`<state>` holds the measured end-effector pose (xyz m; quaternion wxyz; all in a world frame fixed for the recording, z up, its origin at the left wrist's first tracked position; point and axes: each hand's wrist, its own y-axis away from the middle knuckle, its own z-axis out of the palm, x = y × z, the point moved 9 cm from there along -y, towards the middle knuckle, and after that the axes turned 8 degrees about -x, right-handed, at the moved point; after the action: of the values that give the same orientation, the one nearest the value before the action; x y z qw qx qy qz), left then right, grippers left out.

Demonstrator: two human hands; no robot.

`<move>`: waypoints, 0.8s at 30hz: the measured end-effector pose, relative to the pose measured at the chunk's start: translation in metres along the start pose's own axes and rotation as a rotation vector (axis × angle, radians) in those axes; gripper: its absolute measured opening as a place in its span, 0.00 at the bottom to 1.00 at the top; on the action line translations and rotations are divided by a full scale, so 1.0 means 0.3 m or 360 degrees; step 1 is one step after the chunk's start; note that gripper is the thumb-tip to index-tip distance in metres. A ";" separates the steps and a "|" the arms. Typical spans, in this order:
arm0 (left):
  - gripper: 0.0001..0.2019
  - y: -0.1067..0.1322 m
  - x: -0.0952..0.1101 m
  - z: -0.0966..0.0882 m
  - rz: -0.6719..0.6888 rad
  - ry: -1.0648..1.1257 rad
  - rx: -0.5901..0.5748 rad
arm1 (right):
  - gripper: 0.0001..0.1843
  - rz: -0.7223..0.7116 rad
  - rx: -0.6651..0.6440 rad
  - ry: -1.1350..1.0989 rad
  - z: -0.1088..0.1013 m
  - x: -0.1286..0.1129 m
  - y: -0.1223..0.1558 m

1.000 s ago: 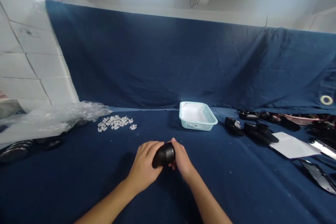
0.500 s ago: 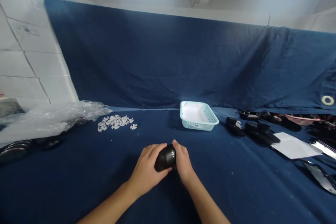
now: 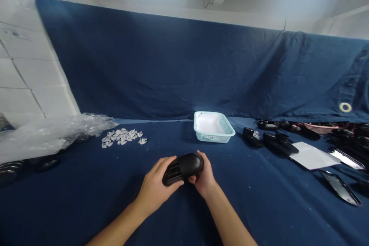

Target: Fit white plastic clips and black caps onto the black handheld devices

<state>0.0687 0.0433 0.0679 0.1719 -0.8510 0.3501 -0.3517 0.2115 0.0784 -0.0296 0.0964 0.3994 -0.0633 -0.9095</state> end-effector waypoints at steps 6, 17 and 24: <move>0.31 -0.002 -0.002 -0.002 -0.0032 0.0135 -0.0010 | 0.22 0.0067 -0.0073 -0.0180 0.007 -0.005 0.009; 0.25 0.002 -0.025 -0.029 -0.0059 0.0188 0.0165 | 0.20 -0.0026 -0.0118 -0.0492 0.006 -0.028 0.012; 0.20 0.002 -0.034 -0.022 -0.0110 0.0256 0.0123 | 0.22 0.0073 -0.0130 -0.0448 0.010 -0.009 0.016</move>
<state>0.0585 0.0499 0.0673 0.1637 -0.8244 0.3192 -0.4378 0.2118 0.0745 -0.0247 0.1235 0.2620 -0.0481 -0.9559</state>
